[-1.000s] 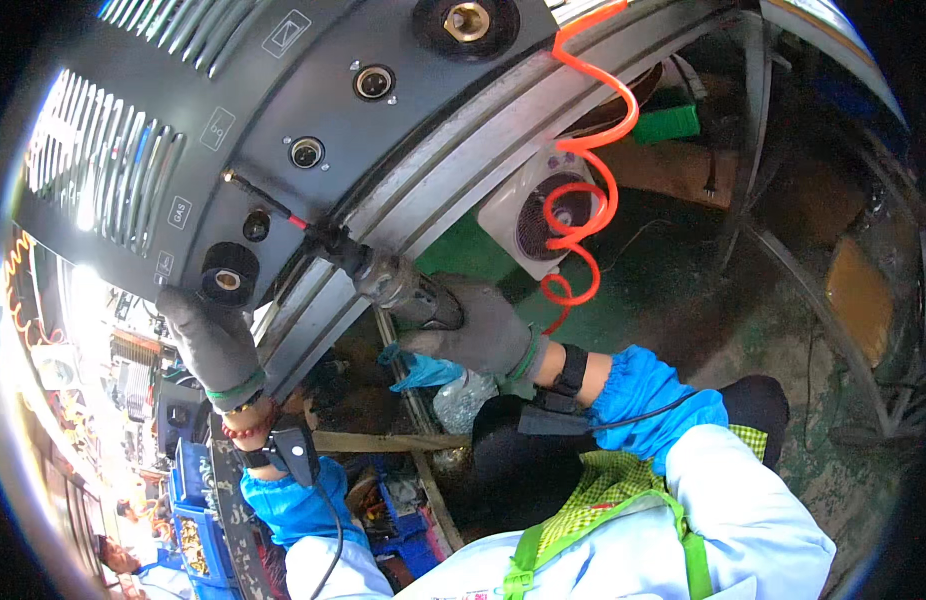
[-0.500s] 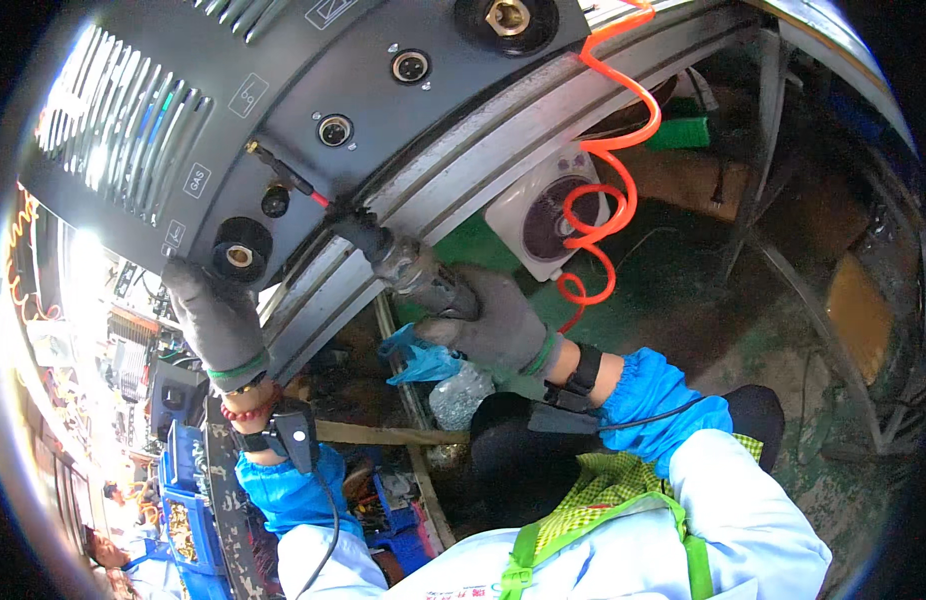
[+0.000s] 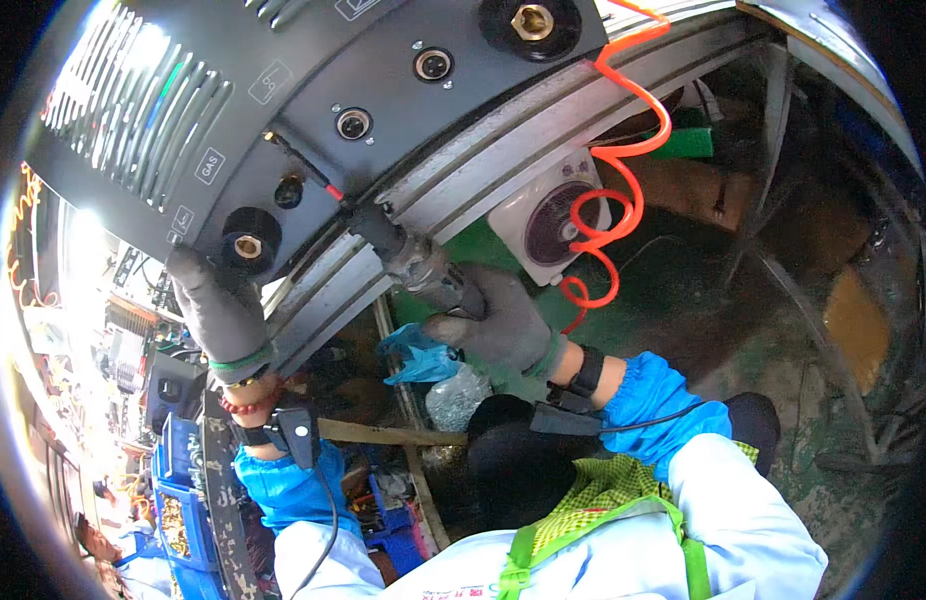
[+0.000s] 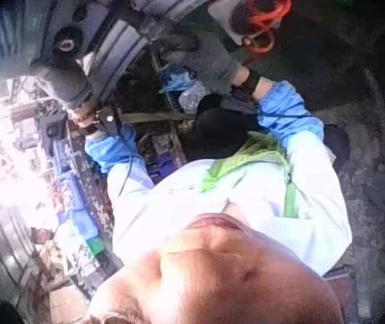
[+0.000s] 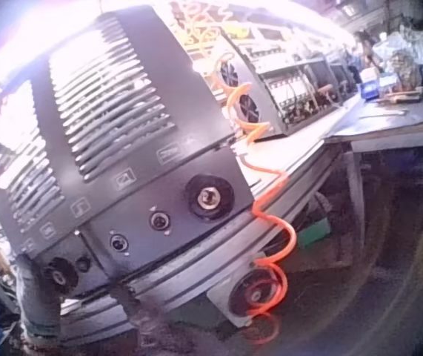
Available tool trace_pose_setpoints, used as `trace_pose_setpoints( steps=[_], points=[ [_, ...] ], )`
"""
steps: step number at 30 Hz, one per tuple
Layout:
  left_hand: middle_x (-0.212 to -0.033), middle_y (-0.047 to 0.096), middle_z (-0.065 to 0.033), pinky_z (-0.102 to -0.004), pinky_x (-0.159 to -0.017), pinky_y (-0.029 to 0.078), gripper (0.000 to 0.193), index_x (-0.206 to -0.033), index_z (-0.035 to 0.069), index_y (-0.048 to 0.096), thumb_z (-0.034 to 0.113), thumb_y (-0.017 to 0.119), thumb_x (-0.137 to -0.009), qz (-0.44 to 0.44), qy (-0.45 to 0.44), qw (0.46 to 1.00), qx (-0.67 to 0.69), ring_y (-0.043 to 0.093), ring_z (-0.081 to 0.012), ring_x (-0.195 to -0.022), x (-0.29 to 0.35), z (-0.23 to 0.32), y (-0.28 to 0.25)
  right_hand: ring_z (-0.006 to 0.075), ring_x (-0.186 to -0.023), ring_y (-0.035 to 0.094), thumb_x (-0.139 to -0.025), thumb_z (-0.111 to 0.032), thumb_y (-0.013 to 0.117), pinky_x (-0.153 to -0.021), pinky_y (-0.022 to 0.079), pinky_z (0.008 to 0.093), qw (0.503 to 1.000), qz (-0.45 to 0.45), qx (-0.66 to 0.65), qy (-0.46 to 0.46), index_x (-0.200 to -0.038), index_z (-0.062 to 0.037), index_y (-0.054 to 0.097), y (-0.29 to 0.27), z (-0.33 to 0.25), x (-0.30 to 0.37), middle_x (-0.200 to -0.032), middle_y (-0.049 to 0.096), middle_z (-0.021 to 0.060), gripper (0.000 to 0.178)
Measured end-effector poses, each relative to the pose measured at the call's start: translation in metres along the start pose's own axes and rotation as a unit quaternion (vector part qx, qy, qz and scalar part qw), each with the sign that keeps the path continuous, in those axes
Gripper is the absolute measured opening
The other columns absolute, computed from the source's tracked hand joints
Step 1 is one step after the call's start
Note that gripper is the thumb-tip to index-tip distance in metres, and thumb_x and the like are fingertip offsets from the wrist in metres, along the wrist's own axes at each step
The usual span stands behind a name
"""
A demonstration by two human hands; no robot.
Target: Assembling and securing internal components within an electronic unit housing using an air screwdriver and manual tools.
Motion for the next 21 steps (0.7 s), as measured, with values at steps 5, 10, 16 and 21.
trace_pose_setpoints(
  steps=[5,10,16,21],
  points=[
    [-0.132,0.047,-0.0132,-0.0438,-0.100,0.042,0.075,-0.135,0.006,0.039,0.065,0.048,-0.089,0.020,0.002,0.998,-0.063,0.049,-0.0272,-0.119,0.002,-0.001,-0.001,0.0290,-0.087,0.066,-0.073,-0.047,0.077,-0.077,0.051,0.0381,1.000,-0.004,0.012,0.010,-0.106,-0.0020,0.062,-0.002,-0.002,0.001,-0.092,0.067,0.0166,0.058],
    [-0.133,0.048,-0.0126,-0.0429,-0.103,0.037,0.080,-0.136,0.004,0.038,0.067,0.047,-0.088,0.001,-0.022,1.000,-0.016,0.047,-0.0263,-0.121,-0.002,-0.006,-0.006,0.0236,-0.085,0.066,-0.073,-0.045,0.078,-0.076,0.051,0.0369,0.999,-0.012,-0.034,0.015,-0.105,-0.0019,0.062,0.002,-0.003,0.001,-0.091,0.067,0.0162,0.056],
    [-0.134,0.048,-0.0126,-0.0419,-0.102,0.041,0.077,-0.135,0.004,0.040,0.064,0.048,-0.088,0.009,-0.023,1.000,-0.016,0.049,-0.0264,-0.120,-0.002,-0.011,-0.010,0.0228,-0.079,0.065,-0.072,-0.043,0.079,-0.073,0.051,0.0381,0.999,0.004,0.031,0.030,-0.105,-0.0014,0.063,-0.003,0.003,0.002,-0.085,0.066,0.0162,0.055],
    [-0.133,0.049,-0.0123,-0.0416,-0.102,0.041,0.082,-0.137,0.003,0.038,0.066,0.051,-0.086,0.031,-0.015,0.998,-0.045,0.051,-0.0276,-0.118,0.000,-0.007,-0.010,0.0274,-0.082,0.065,-0.071,-0.047,0.078,-0.074,0.050,0.0383,0.998,-0.022,0.056,0.037,-0.105,-0.0012,0.062,-0.004,-0.005,0.000,-0.086,0.065,0.0170,0.059]
  ],
)
Point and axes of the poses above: each hand's wrist, its own x-axis away from the middle knuckle, its own y-axis out of the palm, z = x × y, the point moved 10 cm from there along -x, towards the middle knuckle
